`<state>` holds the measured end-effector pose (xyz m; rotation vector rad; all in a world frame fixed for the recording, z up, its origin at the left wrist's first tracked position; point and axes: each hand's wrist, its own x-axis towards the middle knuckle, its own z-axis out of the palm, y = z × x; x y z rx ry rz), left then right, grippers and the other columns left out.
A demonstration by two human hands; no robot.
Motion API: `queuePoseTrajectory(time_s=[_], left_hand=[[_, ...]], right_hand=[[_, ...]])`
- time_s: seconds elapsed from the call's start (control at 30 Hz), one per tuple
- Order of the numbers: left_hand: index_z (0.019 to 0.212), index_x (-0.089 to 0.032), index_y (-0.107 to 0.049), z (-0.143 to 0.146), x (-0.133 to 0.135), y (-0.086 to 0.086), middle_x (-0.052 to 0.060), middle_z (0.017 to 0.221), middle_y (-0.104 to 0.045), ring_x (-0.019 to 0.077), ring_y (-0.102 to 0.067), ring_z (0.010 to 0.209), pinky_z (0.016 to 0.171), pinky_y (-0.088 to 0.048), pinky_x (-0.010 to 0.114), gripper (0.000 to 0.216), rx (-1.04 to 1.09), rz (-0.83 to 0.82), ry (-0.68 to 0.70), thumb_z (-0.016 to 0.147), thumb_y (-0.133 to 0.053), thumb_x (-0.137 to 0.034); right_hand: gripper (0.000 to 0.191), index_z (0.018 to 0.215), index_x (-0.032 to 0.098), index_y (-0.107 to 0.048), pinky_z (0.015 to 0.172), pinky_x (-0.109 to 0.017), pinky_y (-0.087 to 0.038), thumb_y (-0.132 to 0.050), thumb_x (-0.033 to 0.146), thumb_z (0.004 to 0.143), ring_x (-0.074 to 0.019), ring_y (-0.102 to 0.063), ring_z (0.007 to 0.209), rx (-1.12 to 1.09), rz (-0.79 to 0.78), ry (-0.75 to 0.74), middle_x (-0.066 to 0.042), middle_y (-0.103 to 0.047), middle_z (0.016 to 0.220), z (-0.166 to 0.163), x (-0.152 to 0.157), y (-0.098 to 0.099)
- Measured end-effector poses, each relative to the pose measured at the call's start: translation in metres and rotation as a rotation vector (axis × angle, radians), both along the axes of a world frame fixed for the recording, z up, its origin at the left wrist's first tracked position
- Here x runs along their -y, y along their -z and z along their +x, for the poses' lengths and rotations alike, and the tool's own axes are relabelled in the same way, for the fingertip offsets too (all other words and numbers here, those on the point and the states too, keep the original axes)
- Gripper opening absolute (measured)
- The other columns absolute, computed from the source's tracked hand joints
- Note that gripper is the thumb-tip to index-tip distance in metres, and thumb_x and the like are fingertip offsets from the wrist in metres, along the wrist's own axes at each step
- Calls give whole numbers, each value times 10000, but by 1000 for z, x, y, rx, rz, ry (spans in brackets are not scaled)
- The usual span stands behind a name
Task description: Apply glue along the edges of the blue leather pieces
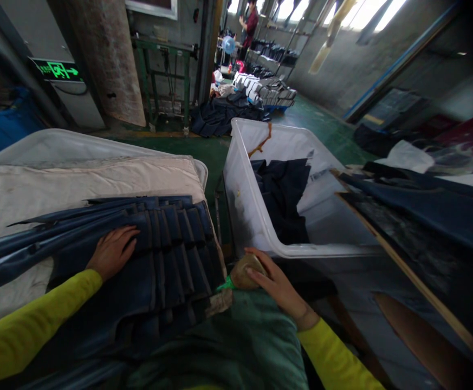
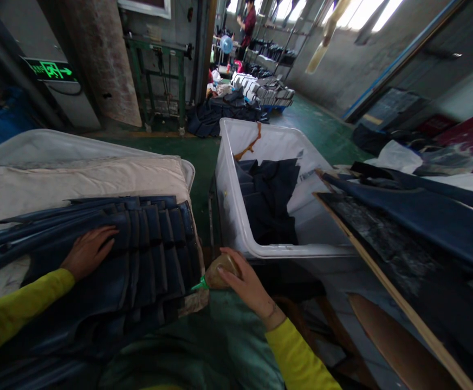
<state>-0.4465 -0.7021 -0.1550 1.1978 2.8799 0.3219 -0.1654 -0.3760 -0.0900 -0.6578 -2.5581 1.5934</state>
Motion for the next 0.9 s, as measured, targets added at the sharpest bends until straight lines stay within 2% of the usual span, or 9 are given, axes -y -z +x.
queuePoseTrajectory(time_s=[0.27,0.6,0.7,0.9], left_hand=[[1163,-251,-516,1,-1,-2,53,1271,-498,250,-441,1156,966,-347,455,404,13,8,-7,865,-302,-420],[1160,-251,-508,2,-2,-4,46,1276,-492,248,-435,1167,965,-347,454,390,28,-7,-10,869,-304,-411],[1166,-254,-501,1,-2,-3,40,1281,-487,239,-430,1170,970,-344,447,382,20,-6,-6,873,-308,-405],[1174,-264,-499,1,-2,-2,35,1285,-484,241,-427,1176,969,-344,451,387,28,-1,-17,871,-313,-415]], right_hand=[[429,1208,237,-468,1011,-395,-360,-538,384,811,-222,-465,1152,-97,99,-11,-61,-510,1227,1,1,14],[453,1210,221,-395,1017,-384,-342,-552,349,805,-210,-428,1167,-225,201,6,-77,-455,1227,-41,-3,40],[460,1202,222,-401,1019,-385,-338,-567,340,790,-216,-427,1169,-233,203,-7,-74,-458,1223,-44,-5,38],[416,1183,233,-437,985,-374,-379,-558,341,800,-216,-479,1118,-151,179,-115,-66,-495,1179,-27,-10,20]])
